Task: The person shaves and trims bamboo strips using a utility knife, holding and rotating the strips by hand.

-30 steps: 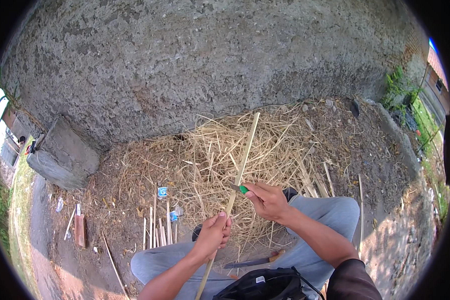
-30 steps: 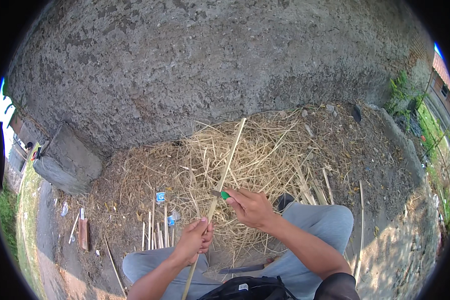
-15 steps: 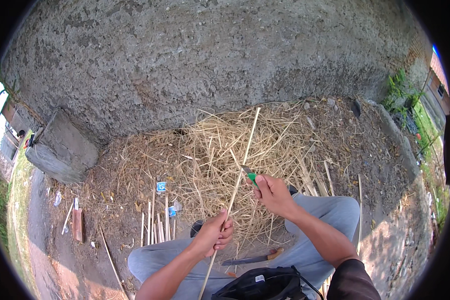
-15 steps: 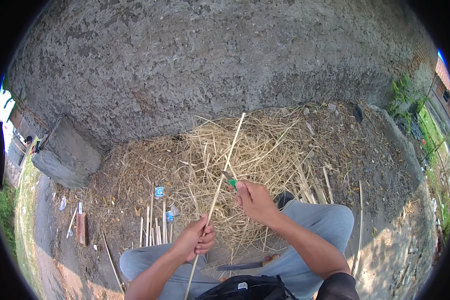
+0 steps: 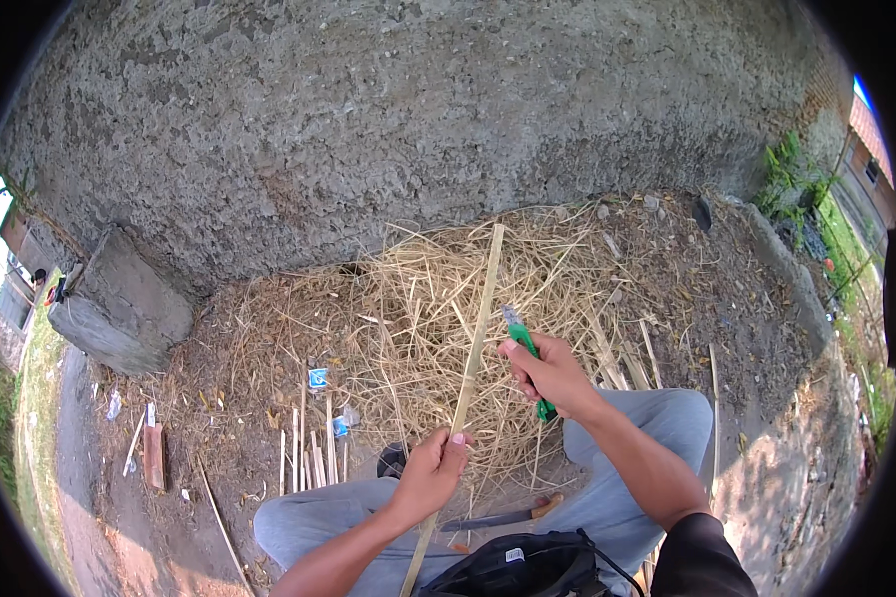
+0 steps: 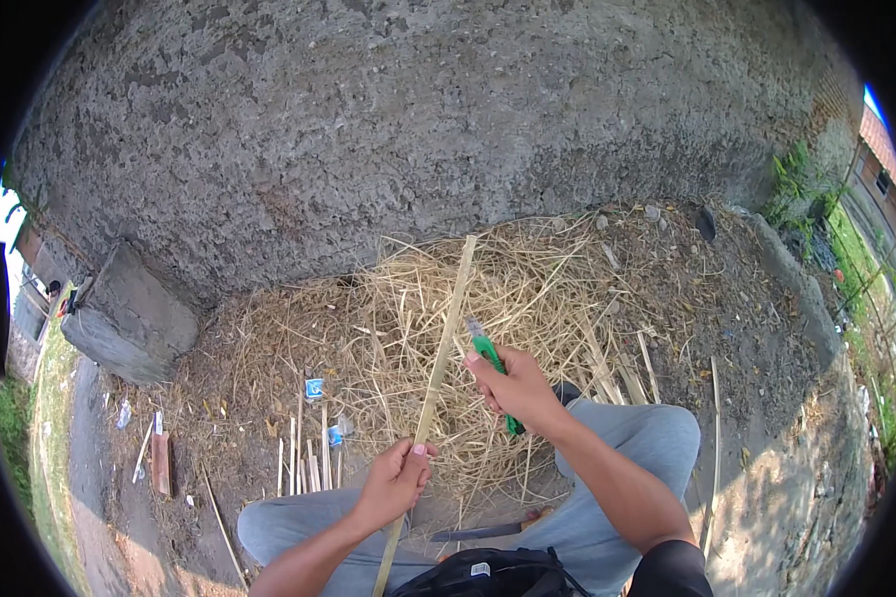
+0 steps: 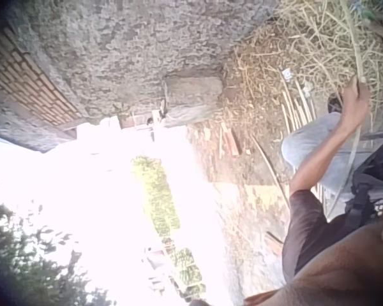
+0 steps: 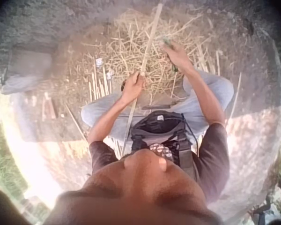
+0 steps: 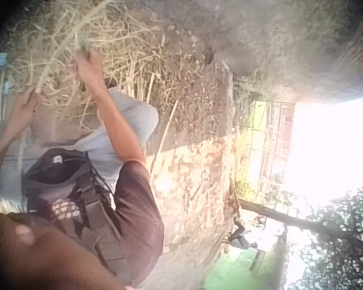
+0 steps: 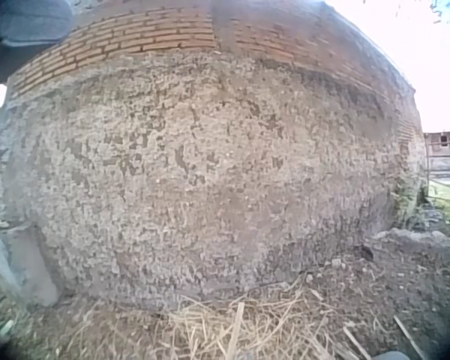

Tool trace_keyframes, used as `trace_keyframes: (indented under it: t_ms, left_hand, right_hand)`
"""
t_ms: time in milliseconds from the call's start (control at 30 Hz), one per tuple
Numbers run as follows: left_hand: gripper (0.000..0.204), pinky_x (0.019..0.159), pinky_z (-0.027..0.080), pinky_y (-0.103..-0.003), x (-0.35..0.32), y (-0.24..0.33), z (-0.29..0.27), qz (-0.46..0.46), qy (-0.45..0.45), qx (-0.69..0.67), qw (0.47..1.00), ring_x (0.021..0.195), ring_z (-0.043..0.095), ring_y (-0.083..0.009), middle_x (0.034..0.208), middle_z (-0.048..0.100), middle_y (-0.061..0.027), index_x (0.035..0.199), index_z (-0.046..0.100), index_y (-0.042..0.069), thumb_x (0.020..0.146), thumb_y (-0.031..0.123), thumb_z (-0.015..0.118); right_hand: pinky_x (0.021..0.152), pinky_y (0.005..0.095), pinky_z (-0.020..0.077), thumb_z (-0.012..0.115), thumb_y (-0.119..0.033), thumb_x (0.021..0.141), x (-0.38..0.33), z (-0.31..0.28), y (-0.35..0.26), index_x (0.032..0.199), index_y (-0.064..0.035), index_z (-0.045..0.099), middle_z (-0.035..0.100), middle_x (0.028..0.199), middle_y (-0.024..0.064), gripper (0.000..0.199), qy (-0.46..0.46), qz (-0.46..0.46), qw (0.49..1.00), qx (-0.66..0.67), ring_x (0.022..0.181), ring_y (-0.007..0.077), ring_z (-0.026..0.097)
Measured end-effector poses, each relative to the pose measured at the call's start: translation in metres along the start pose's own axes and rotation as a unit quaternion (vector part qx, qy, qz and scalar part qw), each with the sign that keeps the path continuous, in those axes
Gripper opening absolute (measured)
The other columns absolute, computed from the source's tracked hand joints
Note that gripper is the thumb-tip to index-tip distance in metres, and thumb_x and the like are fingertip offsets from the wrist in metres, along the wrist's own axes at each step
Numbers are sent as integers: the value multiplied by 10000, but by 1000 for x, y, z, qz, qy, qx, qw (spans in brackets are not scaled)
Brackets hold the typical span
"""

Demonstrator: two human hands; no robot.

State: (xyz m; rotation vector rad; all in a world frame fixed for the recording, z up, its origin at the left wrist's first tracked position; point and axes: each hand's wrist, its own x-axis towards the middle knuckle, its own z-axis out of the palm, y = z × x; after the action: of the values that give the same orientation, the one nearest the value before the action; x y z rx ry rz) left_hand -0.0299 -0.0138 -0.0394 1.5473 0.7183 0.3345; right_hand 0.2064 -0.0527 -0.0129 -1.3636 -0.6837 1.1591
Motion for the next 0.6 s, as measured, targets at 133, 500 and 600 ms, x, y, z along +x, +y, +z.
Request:
trace_keyframes:
  t_ms: [133,500,600]
  left_hand:
    - [337,443,382,-207,-1,10,0,-27,0,-9,1000,507,407,-30,676,455,35,1141,543,-8,1081,276,372]
    - [382,445,405,-202,-1,9,-1,-31,6,-13,999,502,412,-24,670,454,36,1200,552,-39,1083,273,366]
    - [389,441,403,-202,-1,10,0,-37,4,-18,999,501,411,-27,670,454,33,1210,548,-40,1084,276,359]
  right_hand:
    - [441,233,357,499,-284,1040,4,0,14,1036,13,658,516,639,-22,337,10,-60,994,-92,479,48,443]
    - [506,233,370,434,-289,1063,4,-2,17,1116,41,659,484,627,-36,403,32,-124,961,-246,531,33,410]
    - [539,351,393,493,-333,1017,4,-2,19,889,43,654,507,579,67,429,58,-98,966,-233,546,139,436]
